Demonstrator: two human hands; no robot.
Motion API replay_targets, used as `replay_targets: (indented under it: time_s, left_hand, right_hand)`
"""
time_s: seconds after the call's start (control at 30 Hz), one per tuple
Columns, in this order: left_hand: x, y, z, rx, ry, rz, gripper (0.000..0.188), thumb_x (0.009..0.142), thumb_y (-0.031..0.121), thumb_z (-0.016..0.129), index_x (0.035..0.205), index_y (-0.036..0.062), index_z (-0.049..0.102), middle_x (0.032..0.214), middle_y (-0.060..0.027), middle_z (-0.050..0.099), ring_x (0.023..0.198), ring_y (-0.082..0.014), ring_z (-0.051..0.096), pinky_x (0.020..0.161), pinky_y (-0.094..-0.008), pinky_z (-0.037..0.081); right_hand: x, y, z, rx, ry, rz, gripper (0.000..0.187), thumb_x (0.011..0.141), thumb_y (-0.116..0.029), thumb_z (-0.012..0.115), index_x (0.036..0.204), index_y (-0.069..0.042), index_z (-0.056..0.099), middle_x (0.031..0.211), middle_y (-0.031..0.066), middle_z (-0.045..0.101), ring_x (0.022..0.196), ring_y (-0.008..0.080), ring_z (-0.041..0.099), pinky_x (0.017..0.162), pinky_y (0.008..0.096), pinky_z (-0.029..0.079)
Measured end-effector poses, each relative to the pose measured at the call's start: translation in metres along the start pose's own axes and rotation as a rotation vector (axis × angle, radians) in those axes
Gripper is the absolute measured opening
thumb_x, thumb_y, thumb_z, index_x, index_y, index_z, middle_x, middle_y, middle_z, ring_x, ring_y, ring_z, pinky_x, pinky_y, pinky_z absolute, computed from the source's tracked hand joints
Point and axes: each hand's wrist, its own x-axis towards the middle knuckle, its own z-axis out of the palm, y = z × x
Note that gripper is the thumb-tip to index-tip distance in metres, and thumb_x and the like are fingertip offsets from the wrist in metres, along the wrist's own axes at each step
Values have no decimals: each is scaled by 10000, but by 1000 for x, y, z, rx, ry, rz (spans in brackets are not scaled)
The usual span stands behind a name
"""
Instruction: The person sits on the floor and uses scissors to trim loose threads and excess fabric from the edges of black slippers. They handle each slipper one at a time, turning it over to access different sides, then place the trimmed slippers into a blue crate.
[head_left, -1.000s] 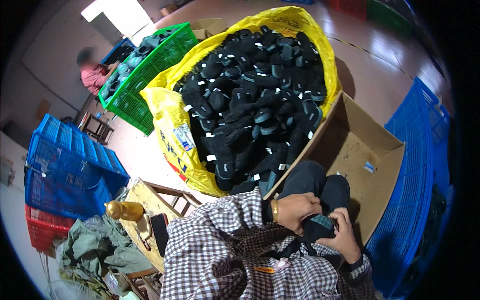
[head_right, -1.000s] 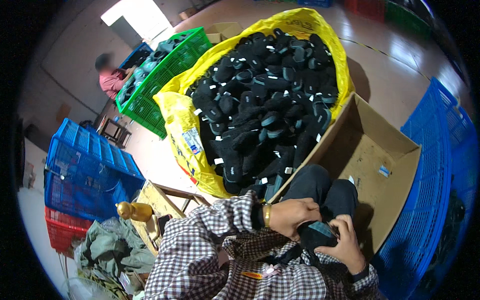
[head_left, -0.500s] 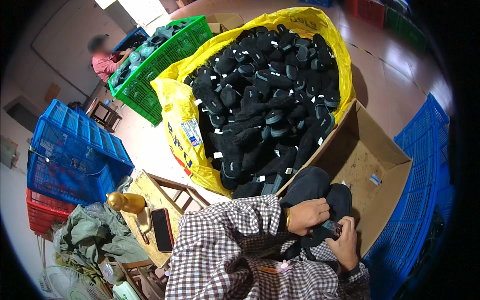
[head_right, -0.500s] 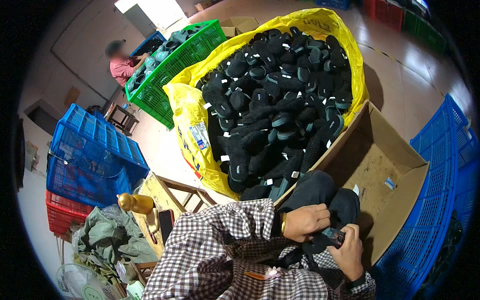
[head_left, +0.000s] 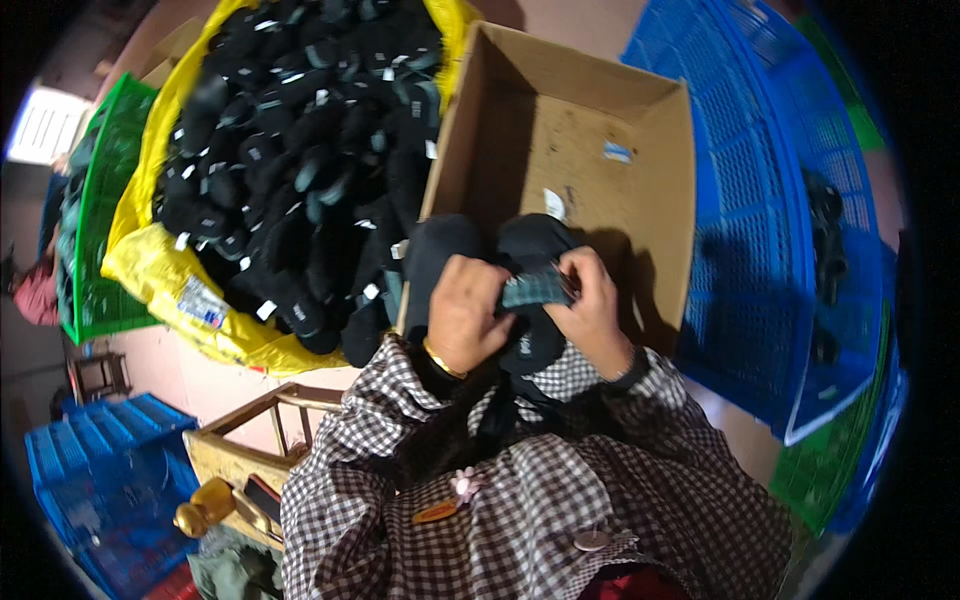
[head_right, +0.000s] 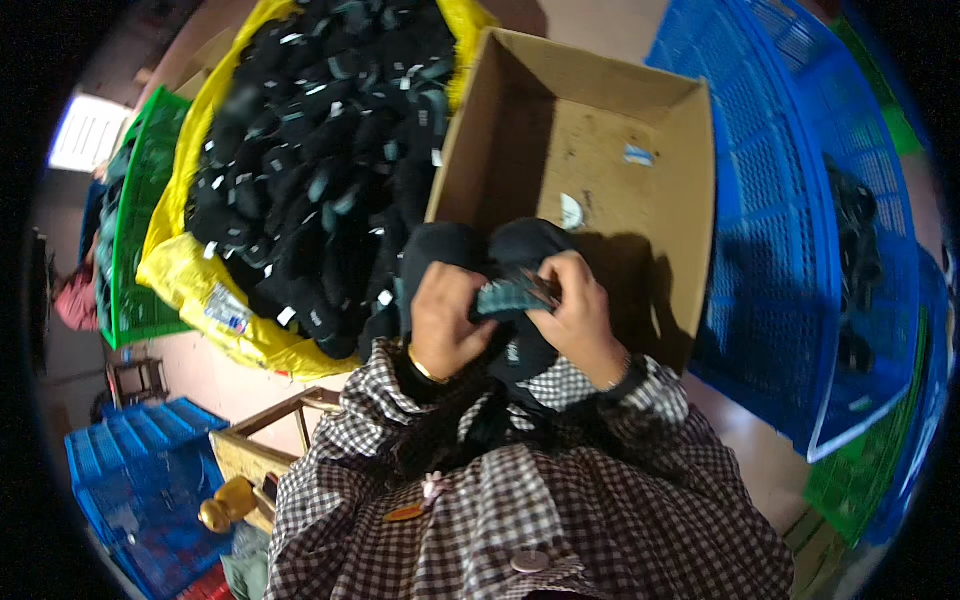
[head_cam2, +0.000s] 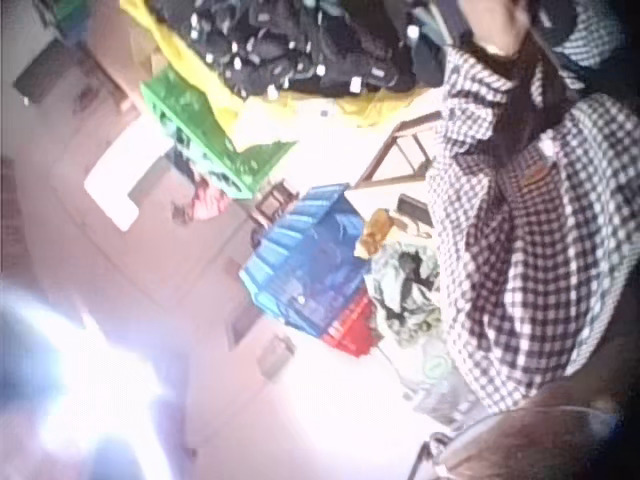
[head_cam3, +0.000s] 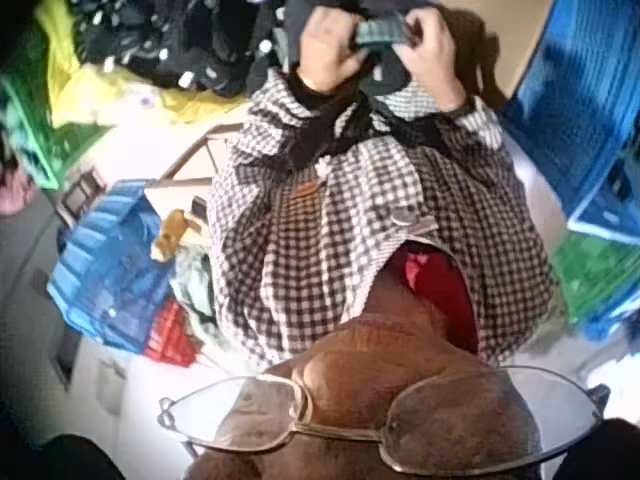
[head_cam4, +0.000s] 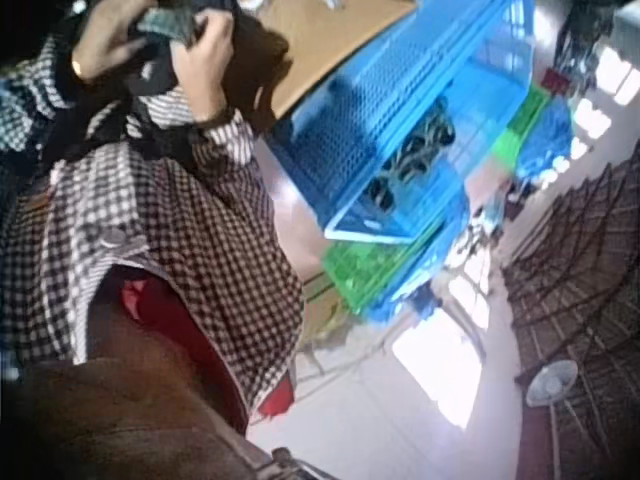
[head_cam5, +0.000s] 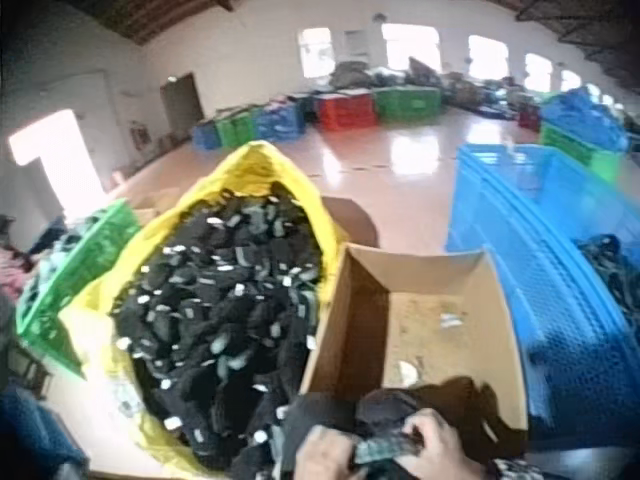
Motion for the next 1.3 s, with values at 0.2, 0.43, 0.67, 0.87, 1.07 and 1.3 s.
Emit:
replay_targets:
  time_s: [0.2, 0.43, 0.67, 0.87, 1.07, 1.3]
  left_hand:
    - [20, 2, 16, 96, 120, -111, 385, 547, -14, 721, 899, 34, 575, 858, -111, 570, 813, -348, 526, 703, -406, 447]
    - [24, 2, 34, 18, 344, -270, 274, 612, -37, 675, 838, 40, 542, 816, -102, 578, 756, -314, 560, 678, -370, 461]
    - [42, -7, 31, -23, 429, -331, 298, 720, 61, 665, 1002, 45, 572, 858, -114, 578, 746, -282, 583, 650, -335, 470]
    - [30, 7, 12, 257, 77, 19, 424, 688, 59, 672, 1105, 44, 599, 1049, -152, 585, 987, -354, 566, 847, -410, 475]
    - [12, 1, 4, 271, 84, 267, 270, 677, 86, 636, 941, 36, 613, 786, -82, 537, 703, -247, 563, 580, -340, 446]
    - [-6, 22, 8, 310, 54, 432, 242, 691, 117, 643, 931, 92, 618, 851, -40, 555, 758, -184, 575, 607, -288, 450]
  right_hand:
    - [3, 1, 20, 142, 227, 176, 362, 741, 8, 749, 978, -8, 476, 872, 110, 565, 738, 189, 613, 666, 303, 499]
    - [5, 0, 30, 220, 318, 170, 356, 766, 23, 732, 1006, -1, 470, 879, 103, 579, 747, 174, 616, 661, 298, 507]
    - [-7, -34, 23, 37, 167, 9, 300, 751, 18, 703, 931, -24, 467, 826, 160, 528, 692, 378, 581, 564, 365, 483]
    - [-24, -27, 8, 254, 62, 287, 352, 757, -93, 778, 936, -23, 484, 800, 107, 511, 646, 192, 561, 584, 321, 464]
    - [-23, -29, -36, 889, 26, 578, 170, 917, -187, 638, 944, -59, 530, 795, 3, 541, 704, 65, 513, 646, 229, 435]
    - [-6, -17, -24, 202, -225, 419, 425, 816, -353, 733, 865, 44, 591, 724, 183, 610, 657, 253, 624, 621, 342, 484]
